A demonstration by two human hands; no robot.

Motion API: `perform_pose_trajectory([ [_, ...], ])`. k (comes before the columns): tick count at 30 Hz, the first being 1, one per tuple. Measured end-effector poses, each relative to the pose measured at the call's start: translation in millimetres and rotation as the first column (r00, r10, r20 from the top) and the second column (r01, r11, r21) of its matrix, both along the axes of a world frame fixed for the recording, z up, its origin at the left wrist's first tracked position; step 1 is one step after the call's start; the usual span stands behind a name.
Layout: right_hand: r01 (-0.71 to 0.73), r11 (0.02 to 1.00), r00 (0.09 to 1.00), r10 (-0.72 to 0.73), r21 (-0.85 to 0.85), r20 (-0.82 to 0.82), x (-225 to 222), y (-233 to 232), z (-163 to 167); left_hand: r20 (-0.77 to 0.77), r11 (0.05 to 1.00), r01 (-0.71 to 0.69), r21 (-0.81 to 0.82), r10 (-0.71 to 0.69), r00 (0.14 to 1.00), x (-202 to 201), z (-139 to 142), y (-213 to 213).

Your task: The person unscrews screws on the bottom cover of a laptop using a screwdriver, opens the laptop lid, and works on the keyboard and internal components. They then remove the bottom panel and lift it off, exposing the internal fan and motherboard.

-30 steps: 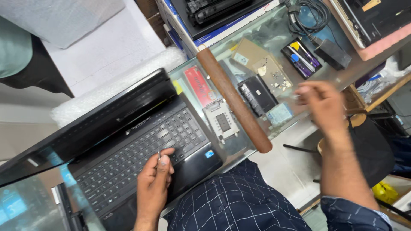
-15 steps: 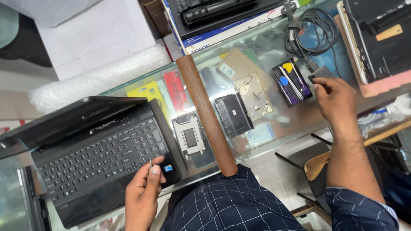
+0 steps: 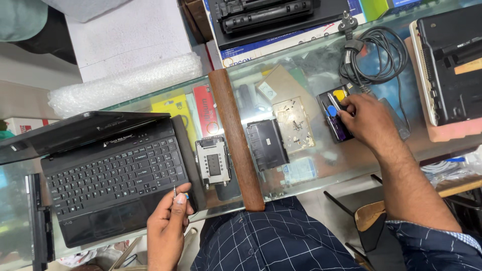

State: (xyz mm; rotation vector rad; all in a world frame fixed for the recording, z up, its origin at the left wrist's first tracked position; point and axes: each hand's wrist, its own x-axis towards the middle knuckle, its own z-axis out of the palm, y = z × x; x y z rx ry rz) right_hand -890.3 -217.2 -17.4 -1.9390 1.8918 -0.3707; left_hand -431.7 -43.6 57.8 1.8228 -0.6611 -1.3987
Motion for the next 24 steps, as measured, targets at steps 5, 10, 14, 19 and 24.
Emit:
perform_pose_trajectory([
  [5, 0.014, 0.997, 0.999, -0.016, -0.082, -0.033, -3, 9, 3, 0.032, 1.0, -0.002, 0.011, 0.002, 0.999, -13, 3, 0],
  [10, -0.008, 1.0, 0.997, 0.007, 0.018, 0.075, 7, 14, 3, 0.04, 1.0, 0.012, 0.005, -0.012, 0.999, -24, 3, -6],
  [14, 0.045, 0.998, 0.998, -0.042, -0.042, 0.055, 8, 19, 4, 0.032, 1.0, 0.023, 0.001, -0.023, 0.999, -28, 2, -5],
  [19, -0.004, 0.999, 0.999, 0.006, -0.037, 0.054, 4, 24, 1, 0.023, 1.0, 0.014, 0.009, -0.014, 1.0, -29, 0, -3],
  [24, 0.052, 0.998, 0.998, -0.052, 0.029, 0.023, 1, 19, -1, 0.022, 1.0, 0.028, -0.002, -0.028, 0.999, -31, 2, -2],
])
